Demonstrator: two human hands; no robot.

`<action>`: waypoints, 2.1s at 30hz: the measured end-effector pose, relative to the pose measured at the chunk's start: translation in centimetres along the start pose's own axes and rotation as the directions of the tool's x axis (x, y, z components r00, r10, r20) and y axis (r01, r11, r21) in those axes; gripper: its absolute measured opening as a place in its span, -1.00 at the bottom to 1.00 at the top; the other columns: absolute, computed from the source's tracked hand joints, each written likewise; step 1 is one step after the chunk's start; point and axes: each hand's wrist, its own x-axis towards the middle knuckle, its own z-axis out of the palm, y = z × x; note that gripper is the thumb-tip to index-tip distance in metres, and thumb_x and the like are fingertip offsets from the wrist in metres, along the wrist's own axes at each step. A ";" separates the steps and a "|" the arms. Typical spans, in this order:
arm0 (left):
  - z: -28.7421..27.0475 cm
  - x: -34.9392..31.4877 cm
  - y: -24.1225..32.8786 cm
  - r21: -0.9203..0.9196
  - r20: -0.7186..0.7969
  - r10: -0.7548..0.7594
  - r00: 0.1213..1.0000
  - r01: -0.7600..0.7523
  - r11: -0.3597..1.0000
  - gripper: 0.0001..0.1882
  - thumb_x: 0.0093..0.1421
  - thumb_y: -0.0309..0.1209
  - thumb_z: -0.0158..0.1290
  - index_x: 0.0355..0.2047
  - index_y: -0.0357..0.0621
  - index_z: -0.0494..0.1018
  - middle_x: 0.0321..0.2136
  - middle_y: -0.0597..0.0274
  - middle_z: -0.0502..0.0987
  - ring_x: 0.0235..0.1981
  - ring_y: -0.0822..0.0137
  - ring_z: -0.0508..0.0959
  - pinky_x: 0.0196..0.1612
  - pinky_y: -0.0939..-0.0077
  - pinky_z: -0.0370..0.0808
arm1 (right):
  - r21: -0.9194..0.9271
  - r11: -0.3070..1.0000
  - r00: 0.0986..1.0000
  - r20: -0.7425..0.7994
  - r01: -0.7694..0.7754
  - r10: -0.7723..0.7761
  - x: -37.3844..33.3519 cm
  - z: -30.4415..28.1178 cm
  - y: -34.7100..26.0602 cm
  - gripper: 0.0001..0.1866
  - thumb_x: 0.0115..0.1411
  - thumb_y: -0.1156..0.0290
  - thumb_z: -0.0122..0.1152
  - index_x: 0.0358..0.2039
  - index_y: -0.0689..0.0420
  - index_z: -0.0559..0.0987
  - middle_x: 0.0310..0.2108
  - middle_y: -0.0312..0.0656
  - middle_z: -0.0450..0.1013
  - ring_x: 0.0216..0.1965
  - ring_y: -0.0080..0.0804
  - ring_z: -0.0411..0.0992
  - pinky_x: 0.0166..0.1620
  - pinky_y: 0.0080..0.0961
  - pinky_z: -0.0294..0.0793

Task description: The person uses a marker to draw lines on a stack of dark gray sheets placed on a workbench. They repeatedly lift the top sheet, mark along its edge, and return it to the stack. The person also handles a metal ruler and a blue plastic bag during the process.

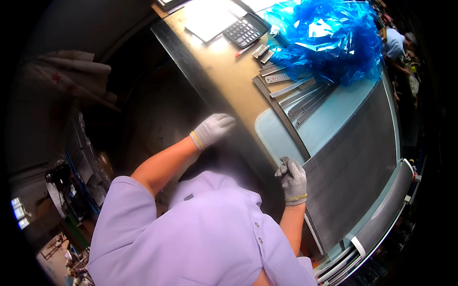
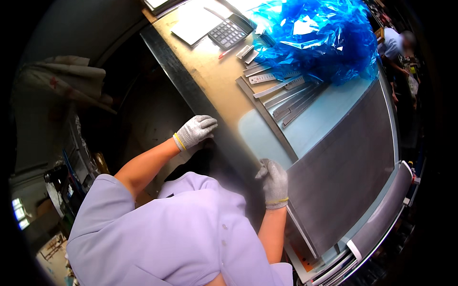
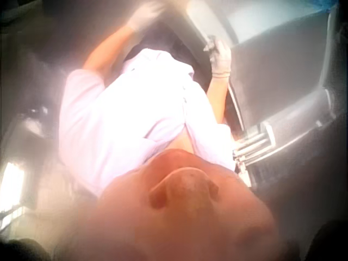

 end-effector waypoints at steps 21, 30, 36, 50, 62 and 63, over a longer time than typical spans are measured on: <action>-4.4 -24.8 33.3 0.064 -0.620 -0.727 0.294 0.943 0.327 -0.89 0.11 -0.33 0.18 -0.35 0.00 0.58 -0.33 0.22 0.55 -0.27 0.13 0.56 -0.17 0.24 0.52 | -0.476 0.879 0.727 0.595 -0.026 0.343 -0.8 8.7 6.5 -0.77 0.33 0.40 0.17 -0.02 0.15 0.53 -0.22 -0.16 0.55 -0.29 -0.41 0.52 -0.26 -0.48 0.52; -15.0 -47.8 47.7 -0.545 -0.536 0.173 -0.826 0.182 -0.818 -0.33 0.27 -0.29 0.13 0.34 -0.11 0.17 0.30 -0.04 0.27 0.03 0.00 0.54 0.05 0.19 0.54 | -0.553 0.831 0.497 0.740 0.065 0.453 -2.0 20.9 11.2 -0.62 0.34 0.36 0.14 0.11 0.25 0.44 -0.17 -0.07 0.55 -0.26 -0.32 0.55 -0.24 -0.46 0.55; -16.0 -39.4 31.2 -0.407 -0.753 -0.333 -0.568 0.799 -0.442 -0.78 0.20 -0.33 0.13 -0.16 -0.07 0.59 -0.16 0.12 0.59 -0.14 0.04 0.58 -0.08 0.23 0.52 | -0.517 0.846 0.593 0.724 0.129 0.353 -0.7 27.4 10.4 -0.72 0.34 0.46 0.12 0.03 0.23 0.46 -0.26 -0.05 0.57 -0.42 -0.36 0.56 -0.34 -0.50 0.58; -26.1 -13.8 -2.7 -0.243 -0.434 -0.711 0.554 0.687 0.684 -0.80 0.19 -0.39 0.14 -0.18 -0.14 0.59 -0.22 0.08 0.60 -0.18 0.04 0.61 -0.07 0.25 0.56 | -0.474 0.863 0.951 0.308 0.173 -0.022 9.4 27.5 5.1 -0.87 0.28 0.41 0.21 -0.25 0.18 0.47 -0.49 -0.29 0.41 -0.53 -0.58 0.38 -0.42 -0.61 0.47; -37.4 7.3 -29.0 -0.198 -0.253 -0.591 0.766 0.557 0.806 -0.77 0.21 -0.44 0.14 -0.14 -0.24 0.58 -0.26 0.08 0.59 -0.26 0.17 0.62 -0.15 0.39 0.55 | -0.409 0.867 0.959 0.122 0.285 -0.257 24.5 31.6 6.6 -0.87 0.18 0.58 0.23 -0.25 0.30 0.57 -0.40 -0.17 0.55 -0.39 -0.39 0.57 -0.23 -0.49 0.58; -38.6 9.1 -31.1 -0.204 -0.286 -0.583 0.761 0.546 0.812 -0.74 0.22 -0.42 0.13 -0.11 -0.26 0.57 -0.25 0.05 0.59 -0.22 0.17 0.62 -0.11 0.39 0.55 | -0.418 0.870 0.964 0.086 0.263 -0.250 24.4 32.5 5.9 -0.88 0.17 0.58 0.24 -0.26 0.31 0.57 -0.40 -0.17 0.55 -0.39 -0.38 0.57 -0.22 -0.48 0.58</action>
